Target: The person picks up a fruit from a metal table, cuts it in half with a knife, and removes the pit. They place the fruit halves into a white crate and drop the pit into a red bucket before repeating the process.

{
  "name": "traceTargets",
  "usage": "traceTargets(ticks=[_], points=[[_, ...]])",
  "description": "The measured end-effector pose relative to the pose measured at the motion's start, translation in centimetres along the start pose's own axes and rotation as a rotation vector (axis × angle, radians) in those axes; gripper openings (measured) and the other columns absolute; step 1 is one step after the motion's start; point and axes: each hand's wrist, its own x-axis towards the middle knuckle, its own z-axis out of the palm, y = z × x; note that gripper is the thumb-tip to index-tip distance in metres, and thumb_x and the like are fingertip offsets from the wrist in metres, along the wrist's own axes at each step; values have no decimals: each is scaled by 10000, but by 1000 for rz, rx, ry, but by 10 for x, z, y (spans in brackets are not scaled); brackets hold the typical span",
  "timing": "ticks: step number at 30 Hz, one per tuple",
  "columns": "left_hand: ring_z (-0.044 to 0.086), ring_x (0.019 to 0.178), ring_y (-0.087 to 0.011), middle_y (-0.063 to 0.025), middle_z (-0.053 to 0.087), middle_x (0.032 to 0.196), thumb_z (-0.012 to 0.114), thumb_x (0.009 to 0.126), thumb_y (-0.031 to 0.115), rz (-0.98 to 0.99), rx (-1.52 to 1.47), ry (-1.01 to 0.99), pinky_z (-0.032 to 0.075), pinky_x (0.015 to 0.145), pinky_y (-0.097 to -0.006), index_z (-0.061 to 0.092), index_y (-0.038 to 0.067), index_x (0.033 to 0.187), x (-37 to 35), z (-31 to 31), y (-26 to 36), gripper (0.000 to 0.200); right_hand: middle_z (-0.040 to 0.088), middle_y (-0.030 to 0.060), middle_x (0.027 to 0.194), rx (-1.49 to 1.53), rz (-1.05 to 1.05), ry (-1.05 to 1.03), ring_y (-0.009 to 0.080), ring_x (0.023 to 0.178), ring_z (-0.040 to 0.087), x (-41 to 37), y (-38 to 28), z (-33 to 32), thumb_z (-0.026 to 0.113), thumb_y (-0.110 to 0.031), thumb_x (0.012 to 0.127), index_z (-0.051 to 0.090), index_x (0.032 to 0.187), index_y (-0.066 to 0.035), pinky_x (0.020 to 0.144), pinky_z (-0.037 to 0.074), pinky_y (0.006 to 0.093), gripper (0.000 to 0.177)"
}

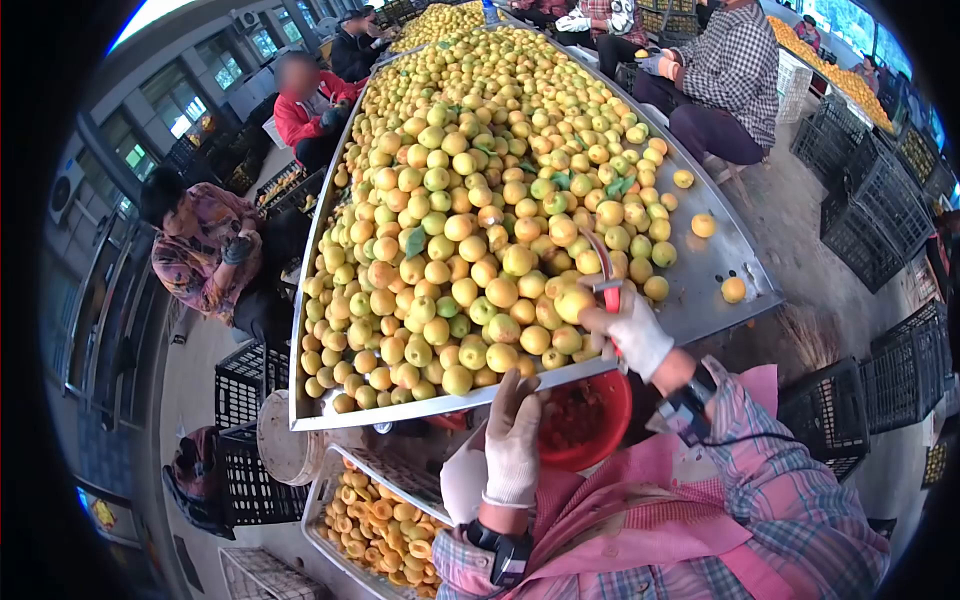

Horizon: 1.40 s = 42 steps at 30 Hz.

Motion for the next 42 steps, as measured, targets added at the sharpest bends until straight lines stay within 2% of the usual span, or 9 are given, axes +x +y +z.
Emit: traceTargets(ticks=[4,13,19,21,22,25,30,36,42], points=[[548,1115,-173,-142,487,1327,627,946,248,-6,-54,-189,463,954,-297,252,-13,1479,0,33,-1,702,599,22,837,-31,28,-107,81,542,563,-62,9,14,717,-64,799,483,1288,-85,400,438,214,543],[563,1072,-142,-77,571,1239,733,864,193,-30,32,-204,463,935,-279,310,-33,1450,-38,34,3,758,579,23,945,-63,88,-261,73,635,578,-117,9,6,605,-159,930,466,1334,-114,440,444,199,430],[561,1022,-124,-48,575,1152,771,797,411,11,158,-283,467,903,-254,426,2,1347,-51,28,4,767,547,15,809,-38,47,-374,41,609,503,-140,-5,-6,436,-262,1035,461,1346,-69,495,398,192,367],[553,1026,-121,-45,571,1156,773,793,414,-93,142,-381,460,903,-251,423,4,1342,-56,34,9,769,585,41,819,19,33,-364,96,691,575,-145,-9,-1,445,-267,1032,475,1315,-34,611,454,234,368],[546,1048,-131,-50,566,1173,767,790,430,-19,176,-404,447,924,-261,415,-2,1339,-56,37,6,783,585,41,819,20,34,-360,96,691,575,-146,-8,0,445,-267,1032,475,1315,-34,611,454,234,368],[538,1075,-147,-58,558,1195,761,793,434,34,172,-435,431,959,-284,413,-11,1336,-57,36,0,784,652,163,937,-386,-438,-300,304,860,654,-141,7,-1,480,-268,1013,497,1262,0,795,487,352,366],[529,1050,-168,-82,528,1185,651,804,618,122,358,-433,419,940,-299,398,-6,1315,-63,37,4,846,652,193,932,-608,-490,-275,364,829,661,-143,9,-4,498,-269,996,503,1241,-14,703,510,390,354],[532,996,-187,-111,534,1142,591,892,552,220,513,-452,437,874,-309,420,-7,1238,-72,36,12,679,679,92,1026,-834,-668,-164,285,768,685,-155,-5,7,541,-266,958,473,1284,-47,615,552,367,398],[565,944,-221,-128,575,1081,641,891,465,372,665,-398,465,831,-336,436,-9,1225,-75,43,20,614,678,89,1032,-846,-639,-170,288,774,685,-156,-3,8,558,-278,945,464,1321,-64,624,555,382,443]])
